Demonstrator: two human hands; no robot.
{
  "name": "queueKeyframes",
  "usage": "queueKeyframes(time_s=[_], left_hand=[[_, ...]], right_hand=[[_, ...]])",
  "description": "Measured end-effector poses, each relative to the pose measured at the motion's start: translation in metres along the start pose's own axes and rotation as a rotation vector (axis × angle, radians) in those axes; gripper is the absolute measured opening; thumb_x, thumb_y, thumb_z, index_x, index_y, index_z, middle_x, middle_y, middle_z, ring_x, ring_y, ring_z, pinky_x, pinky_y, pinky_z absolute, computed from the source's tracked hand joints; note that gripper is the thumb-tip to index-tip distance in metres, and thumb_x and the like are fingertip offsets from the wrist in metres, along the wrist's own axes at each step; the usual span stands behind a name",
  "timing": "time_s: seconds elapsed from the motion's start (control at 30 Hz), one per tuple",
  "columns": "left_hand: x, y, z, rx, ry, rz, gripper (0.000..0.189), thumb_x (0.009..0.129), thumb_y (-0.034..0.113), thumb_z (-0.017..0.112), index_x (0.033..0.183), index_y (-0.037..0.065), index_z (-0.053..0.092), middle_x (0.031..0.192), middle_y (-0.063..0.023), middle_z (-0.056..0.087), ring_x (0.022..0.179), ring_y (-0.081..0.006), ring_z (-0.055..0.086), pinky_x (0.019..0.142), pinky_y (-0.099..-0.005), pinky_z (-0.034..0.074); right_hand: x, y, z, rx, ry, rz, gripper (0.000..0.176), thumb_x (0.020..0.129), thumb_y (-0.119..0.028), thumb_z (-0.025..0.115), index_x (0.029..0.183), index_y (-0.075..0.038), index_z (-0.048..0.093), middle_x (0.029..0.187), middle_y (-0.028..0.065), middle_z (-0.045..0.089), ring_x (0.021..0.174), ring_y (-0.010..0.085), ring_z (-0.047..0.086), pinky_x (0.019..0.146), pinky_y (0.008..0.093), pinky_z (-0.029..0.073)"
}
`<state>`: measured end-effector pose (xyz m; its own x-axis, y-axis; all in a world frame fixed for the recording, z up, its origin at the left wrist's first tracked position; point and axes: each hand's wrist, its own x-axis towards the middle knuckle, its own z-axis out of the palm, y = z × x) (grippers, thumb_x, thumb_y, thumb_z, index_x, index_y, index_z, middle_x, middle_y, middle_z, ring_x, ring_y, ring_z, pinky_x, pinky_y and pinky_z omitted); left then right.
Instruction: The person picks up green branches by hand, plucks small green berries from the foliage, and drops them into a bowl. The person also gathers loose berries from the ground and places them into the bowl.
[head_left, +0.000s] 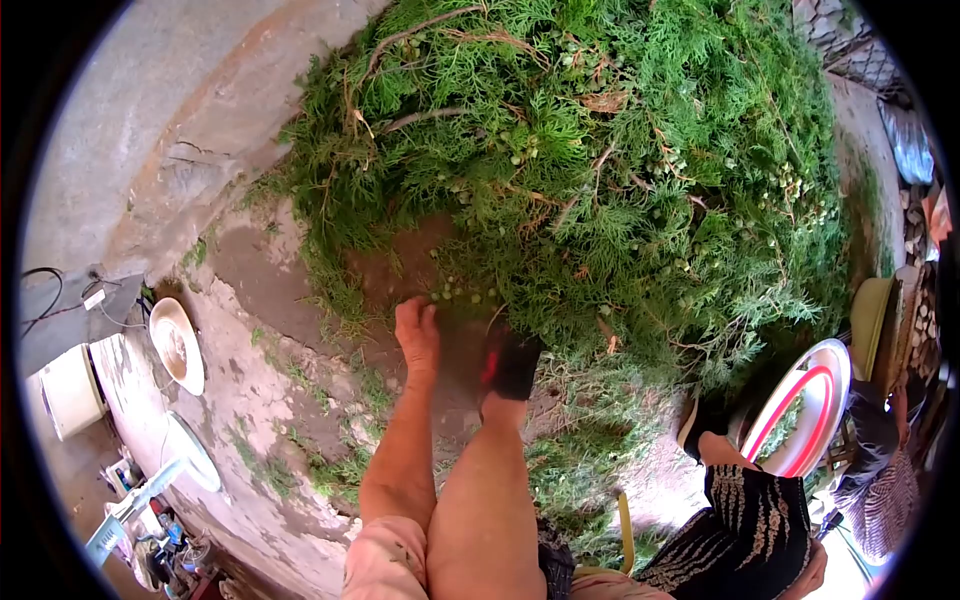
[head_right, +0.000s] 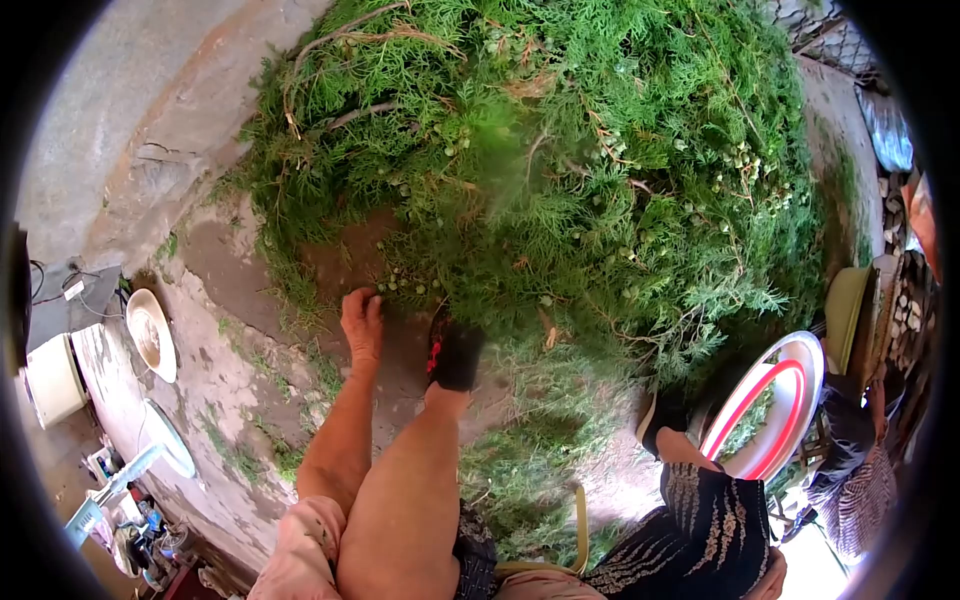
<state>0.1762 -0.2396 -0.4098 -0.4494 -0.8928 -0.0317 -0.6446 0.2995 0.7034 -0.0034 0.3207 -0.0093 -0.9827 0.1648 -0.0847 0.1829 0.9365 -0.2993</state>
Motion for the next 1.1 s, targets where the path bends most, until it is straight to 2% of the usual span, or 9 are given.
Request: queueKeyframes(time_s=[0.07, 0.17, 0.27, 0.37, 0.7, 0.8, 0.9, 1.0, 1.1], left_hand=[[0.006, 0.016, 0.005, 0.014, -0.009, 0.115, 0.024, 0.072, 0.007, 0.065, 0.093, 0.006, 0.053, 0.095, -0.0119, 0.048, 0.080, -0.0313, 0.052, 0.069, -0.0377, 0.045], [0.009, 0.026, 0.016, 0.056, 0.044, -0.146, 0.035, 0.071, 0.010, 0.067, 0.102, 0.007, 0.051, 0.099, -0.0126, 0.046, 0.086, -0.0318, 0.051, 0.072, -0.0373, 0.045], [0.015, 0.039, 0.018, -0.039, -0.040, -0.055, 0.045, 0.068, 0.013, 0.069, 0.108, 0.010, 0.049, 0.103, -0.0132, 0.043, 0.089, -0.0337, 0.050, 0.072, -0.0387, 0.046], [0.017, 0.063, 0.015, 0.160, -0.117, 0.027, 0.047, 0.068, 0.016, 0.070, 0.109, 0.011, 0.049, 0.104, -0.0131, 0.043, 0.092, -0.0350, 0.049, 0.073, -0.0406, 0.046], [0.032, 0.061, 0.013, 0.238, -0.301, 0.045, 0.037, 0.069, 0.012, 0.067, 0.103, 0.008, 0.053, 0.104, -0.0154, 0.045, 0.088, -0.0376, 0.052, 0.071, -0.0418, 0.047], [0.030, 0.054, 0.014, 0.157, -0.205, 0.101, 0.031, 0.071, 0.008, 0.064, 0.100, 0.006, 0.054, 0.099, -0.0158, 0.047, 0.081, -0.0367, 0.054, 0.068, -0.0394, 0.048], [0.032, 0.042, 0.015, -0.039, -0.061, 0.120, 0.026, 0.072, 0.004, 0.061, 0.097, 0.005, 0.054, 0.088, -0.0114, 0.051, 0.076, -0.0293, 0.057, 0.063, -0.0354, 0.049], [0.033, 0.048, 0.001, -0.614, -0.228, -0.491, 0.023, 0.072, 0.003, 0.058, 0.094, 0.006, 0.054, 0.079, -0.0060, 0.052, 0.071, -0.0205, 0.056, 0.057, -0.0305, 0.048], [0.037, 0.035, -0.012, -1.048, -0.168, -0.792, 0.023, 0.069, 0.000, 0.056, 0.090, 0.010, 0.054, 0.080, -0.0037, 0.053, 0.069, -0.0198, 0.054, 0.056, -0.0329, 0.046]], right_hand=[[0.000, 0.000, 0.001, 0.002, -0.001, 0.001, 0.035, 0.087, -0.025, 0.041, 0.086, 0.005, 0.059, 0.080, 0.0153, 0.058, 0.075, 0.0258, 0.053, 0.071, 0.0347, 0.041], [0.000, 0.000, 0.000, 0.003, -0.002, 0.004, 0.035, 0.087, -0.025, 0.041, 0.086, 0.005, 0.059, 0.080, 0.0152, 0.058, 0.075, 0.0256, 0.052, 0.071, 0.0345, 0.041], [0.000, 0.000, -0.001, 0.003, 0.001, 0.005, 0.034, 0.087, -0.025, 0.041, 0.086, 0.005, 0.058, 0.080, 0.0150, 0.058, 0.075, 0.0254, 0.052, 0.071, 0.0343, 0.040], [0.000, 0.000, 0.001, 0.005, 0.000, 0.010, 0.034, 0.088, -0.025, 0.041, 0.086, 0.005, 0.058, 0.080, 0.0149, 0.058, 0.075, 0.0252, 0.052, 0.071, 0.0341, 0.040], [0.001, -0.001, -0.001, 0.007, 0.002, 0.013, 0.034, 0.088, -0.024, 0.041, 0.086, 0.005, 0.058, 0.079, 0.0145, 0.057, 0.075, 0.0245, 0.052, 0.071, 0.0335, 0.040], [0.000, -0.001, -0.001, 0.003, 0.000, 0.014, 0.034, 0.088, -0.024, 0.041, 0.086, 0.005, 0.058, 0.079, 0.0143, 0.057, 0.075, 0.0243, 0.052, 0.071, 0.0333, 0.040], [0.002, -0.002, 0.000, 0.008, -0.002, 0.014, 0.034, 0.088, -0.024, 0.040, 0.086, 0.005, 0.058, 0.079, 0.0142, 0.057, 0.075, 0.0241, 0.052, 0.071, 0.0331, 0.040], [0.004, -0.001, 0.001, 0.010, -0.002, 0.015, 0.034, 0.088, -0.023, 0.040, 0.086, 0.005, 0.058, 0.079, 0.0141, 0.057, 0.075, 0.0239, 0.052, 0.071, 0.0329, 0.040], [0.004, -0.001, 0.001, 0.011, -0.003, 0.016, 0.033, 0.088, -0.023, 0.040, 0.086, 0.005, 0.058, 0.079, 0.0139, 0.057, 0.075, 0.0236, 0.052, 0.071, 0.0327, 0.040]])
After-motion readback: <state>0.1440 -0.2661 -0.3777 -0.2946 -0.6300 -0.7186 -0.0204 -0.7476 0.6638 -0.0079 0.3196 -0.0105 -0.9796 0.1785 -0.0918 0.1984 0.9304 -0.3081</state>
